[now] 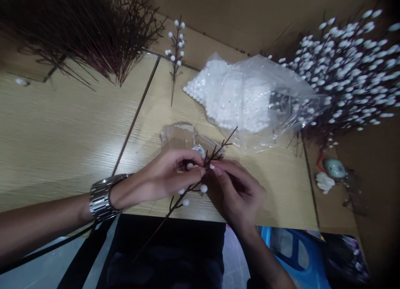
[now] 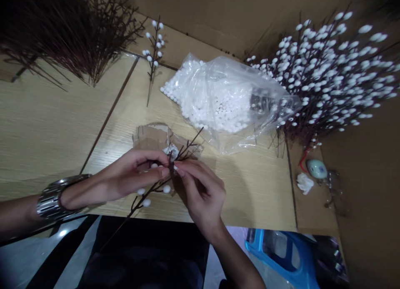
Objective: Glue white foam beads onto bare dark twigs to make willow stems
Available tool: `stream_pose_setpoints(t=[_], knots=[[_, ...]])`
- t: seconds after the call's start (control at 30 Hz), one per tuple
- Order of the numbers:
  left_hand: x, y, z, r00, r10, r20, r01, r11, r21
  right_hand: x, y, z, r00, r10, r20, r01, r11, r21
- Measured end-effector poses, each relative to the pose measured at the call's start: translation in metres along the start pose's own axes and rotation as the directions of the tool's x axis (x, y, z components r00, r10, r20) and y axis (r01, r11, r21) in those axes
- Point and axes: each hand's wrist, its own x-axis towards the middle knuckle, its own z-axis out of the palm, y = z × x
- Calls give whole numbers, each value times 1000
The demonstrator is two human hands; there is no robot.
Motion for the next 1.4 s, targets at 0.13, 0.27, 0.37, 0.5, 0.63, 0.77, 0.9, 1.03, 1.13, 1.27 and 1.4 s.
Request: stream_pose_setpoints(t=[0.13, 0.27, 0.37, 0.5, 0.63, 0.77, 0.9, 1.03, 1.13, 1.27, 1.4], knots=[[0, 0, -1, 1000, -1, 1, 1, 1000, 5, -1, 1, 0, 999, -41, 6, 42, 998, -37], [0, 2, -1, 1000, -12, 13, 12, 1000, 1, -2, 2, -2, 991, -125, 40, 128, 985, -111], [0, 1, 0, 1000, -18, -8, 18, 1000, -7, -3, 4, -4, 987, -149, 61, 155, 979, -129], [-1, -4, 1, 1000, -19, -14, 19, 999, -37, -3, 4, -4, 989, -136, 64, 143, 982, -120], [0, -7, 1, 999, 4, -46, -6, 999, -47, -3, 3, -5, 988, -143, 55, 148, 983, -108], [-1, -8, 2, 997, -11, -72, 6, 998, -61, -2, 2, -6, 985, -155, 74, 164, 979, -123], [-1, -10, 2, 996, -42, -84, 35, 996, -83, -2, 4, -2, 978, -189, 84, 198, 974, -108], [0, -5, 2, 994, -98, -56, 92, 990, -105, -5, 3, -7, 977, -199, 77, 208, 971, -119], [0, 0, 1, 988, -142, -54, 140, 989, -40, 9, -1, -29, 985, -175, -12, 171, 975, -141], [0, 2, 1, 989, -133, -72, 134, 991, 19, 78, -4, -69, 965, -243, -95, 195, 915, -352], [-1, 3, 0, 991, -112, -66, 113, 994, 10, 162, 10, -79, 949, -45, 312, 257, 684, -683]])
